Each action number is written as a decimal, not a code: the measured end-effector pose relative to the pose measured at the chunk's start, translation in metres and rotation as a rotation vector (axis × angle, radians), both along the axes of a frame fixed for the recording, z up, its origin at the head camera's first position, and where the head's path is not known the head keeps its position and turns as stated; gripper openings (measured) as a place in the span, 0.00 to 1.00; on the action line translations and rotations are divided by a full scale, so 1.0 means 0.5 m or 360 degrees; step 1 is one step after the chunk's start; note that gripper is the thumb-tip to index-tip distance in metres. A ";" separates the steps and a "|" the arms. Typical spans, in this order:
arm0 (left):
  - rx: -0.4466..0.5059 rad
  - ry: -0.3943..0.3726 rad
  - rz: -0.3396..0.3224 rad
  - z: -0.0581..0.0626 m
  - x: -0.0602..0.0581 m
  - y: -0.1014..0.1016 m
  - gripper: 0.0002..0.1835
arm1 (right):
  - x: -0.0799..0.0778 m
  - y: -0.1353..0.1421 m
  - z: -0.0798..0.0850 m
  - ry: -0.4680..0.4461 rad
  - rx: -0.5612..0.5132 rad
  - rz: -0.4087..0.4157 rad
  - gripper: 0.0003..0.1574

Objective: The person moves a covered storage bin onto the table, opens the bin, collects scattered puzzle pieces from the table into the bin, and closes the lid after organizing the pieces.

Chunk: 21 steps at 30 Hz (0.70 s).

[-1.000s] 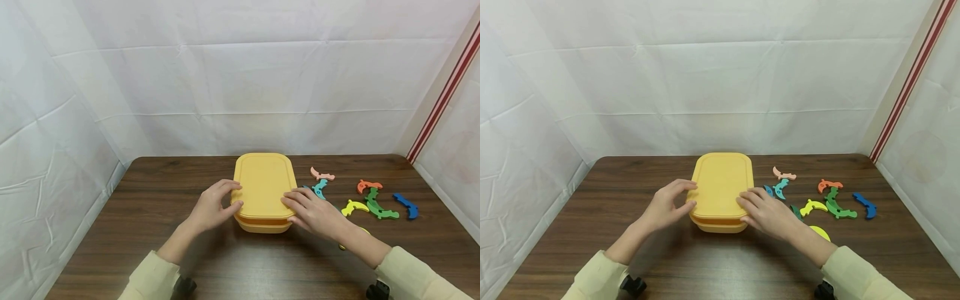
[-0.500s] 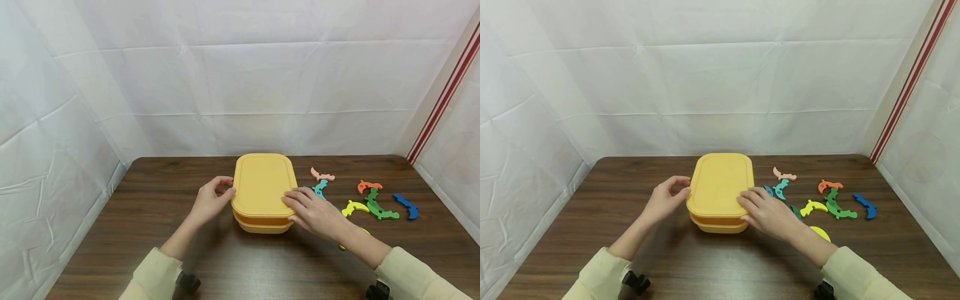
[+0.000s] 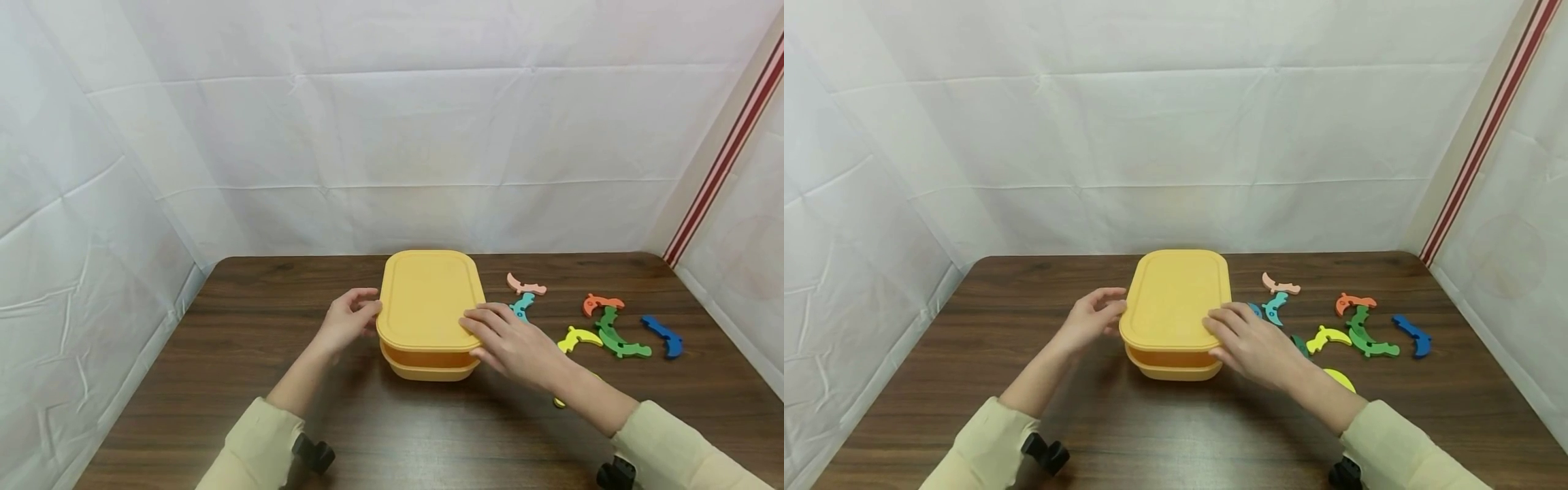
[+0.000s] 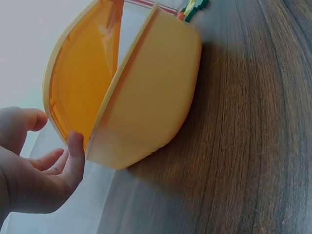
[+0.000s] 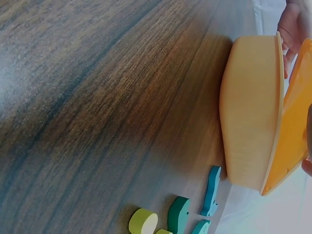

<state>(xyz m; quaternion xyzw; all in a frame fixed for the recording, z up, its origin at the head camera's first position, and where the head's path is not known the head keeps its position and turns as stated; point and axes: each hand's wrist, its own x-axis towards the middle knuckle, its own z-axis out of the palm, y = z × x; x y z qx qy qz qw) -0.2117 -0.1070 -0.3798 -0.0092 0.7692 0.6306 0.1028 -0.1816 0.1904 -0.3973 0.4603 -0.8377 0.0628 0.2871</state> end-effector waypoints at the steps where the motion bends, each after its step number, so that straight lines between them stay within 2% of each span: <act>1: 0.0024 -0.0026 0.0004 0.000 -0.001 0.000 0.24 | 0.000 0.000 0.001 -0.0012 0.0009 -0.0008 0.31; 5: 0.0125 -0.0110 0.0008 -0.003 -0.008 0.003 0.23 | 0.000 -0.001 0.003 -0.0017 0.0014 -0.0008 0.31; 11: 0.0298 -0.0195 -0.0009 -0.005 -0.013 0.009 0.25 | -0.003 -0.002 -0.002 0.0063 -0.0057 0.0059 0.31; 21: 0.0324 -0.0235 0.0032 -0.002 -0.013 0.016 0.26 | -0.002 -0.002 -0.004 0.0055 -0.0056 0.0071 0.31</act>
